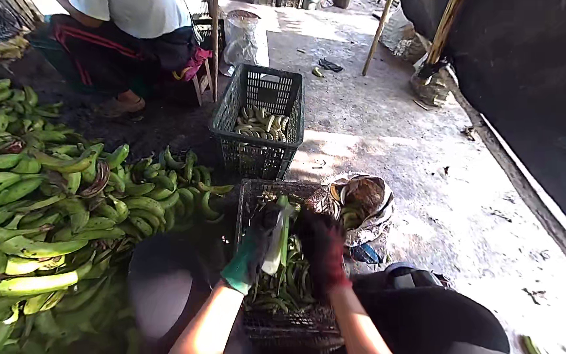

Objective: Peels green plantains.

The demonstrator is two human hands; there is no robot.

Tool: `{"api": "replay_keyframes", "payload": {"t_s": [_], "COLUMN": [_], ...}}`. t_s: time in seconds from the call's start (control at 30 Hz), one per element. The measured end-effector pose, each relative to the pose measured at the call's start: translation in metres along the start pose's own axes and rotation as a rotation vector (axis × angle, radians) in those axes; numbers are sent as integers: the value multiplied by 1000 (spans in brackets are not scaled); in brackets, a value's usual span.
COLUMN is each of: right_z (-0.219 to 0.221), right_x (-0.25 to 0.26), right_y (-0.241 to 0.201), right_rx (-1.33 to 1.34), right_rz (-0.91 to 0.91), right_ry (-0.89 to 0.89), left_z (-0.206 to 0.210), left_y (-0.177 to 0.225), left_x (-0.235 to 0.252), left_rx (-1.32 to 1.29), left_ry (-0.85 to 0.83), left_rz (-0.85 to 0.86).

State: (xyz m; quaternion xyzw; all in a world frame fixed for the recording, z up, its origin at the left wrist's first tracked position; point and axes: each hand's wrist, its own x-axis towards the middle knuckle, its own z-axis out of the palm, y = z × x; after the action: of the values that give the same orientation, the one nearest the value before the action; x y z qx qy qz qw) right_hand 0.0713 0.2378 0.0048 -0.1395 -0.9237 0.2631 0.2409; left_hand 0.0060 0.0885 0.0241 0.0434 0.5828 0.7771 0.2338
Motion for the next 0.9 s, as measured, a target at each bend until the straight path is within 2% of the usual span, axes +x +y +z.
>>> {"api": "replay_keyframes", "payload": {"t_s": [0.07,0.1,0.2,0.27,0.33,0.4,0.43,0.5,0.6,0.67,0.7,0.83,0.87,0.9], "right_z": [-10,-12,4,16,6,-13,-16,-2,29,30,22,-5,-6,-5], "right_x": [32,32,-32,-50,-9,42,52,31,-47,-44,-26,60,68,68], "right_y": [11,11,-7,-7,0,12,18,13,-7,-5,-1,29,34,37], "right_rx": [11,34,136,141,82,23,54,133,257,234,199,155,157,160], "right_rz": [150,164,27,-8,73,199,221,117,71,63,61,37,41,59], "right_ry": [26,24,-84,-71,-102,-205,-198,-85,-9,-16,-84,-438,-467,-451], "left_z": [3,2,-9,-9,2,8,9,6,10,18,20,9,6,2], "left_y": [-4,-6,-14,-15,-9,-13,-12,-10,-16,-18,-17,2,5,4], "left_x": [1,6,32,32,12,6,8,25,50,52,44,22,20,18], "left_rx": [0,-43,-117,-74,45,33,17,-9,-131,-138,-86,177,189,144], "left_ry": [-17,24,187,190,42,-118,-93,145,530,566,480,-179,-279,-288], "left_rz": [20,61,233,160,0,-18,1,109,364,389,346,114,68,34]}}
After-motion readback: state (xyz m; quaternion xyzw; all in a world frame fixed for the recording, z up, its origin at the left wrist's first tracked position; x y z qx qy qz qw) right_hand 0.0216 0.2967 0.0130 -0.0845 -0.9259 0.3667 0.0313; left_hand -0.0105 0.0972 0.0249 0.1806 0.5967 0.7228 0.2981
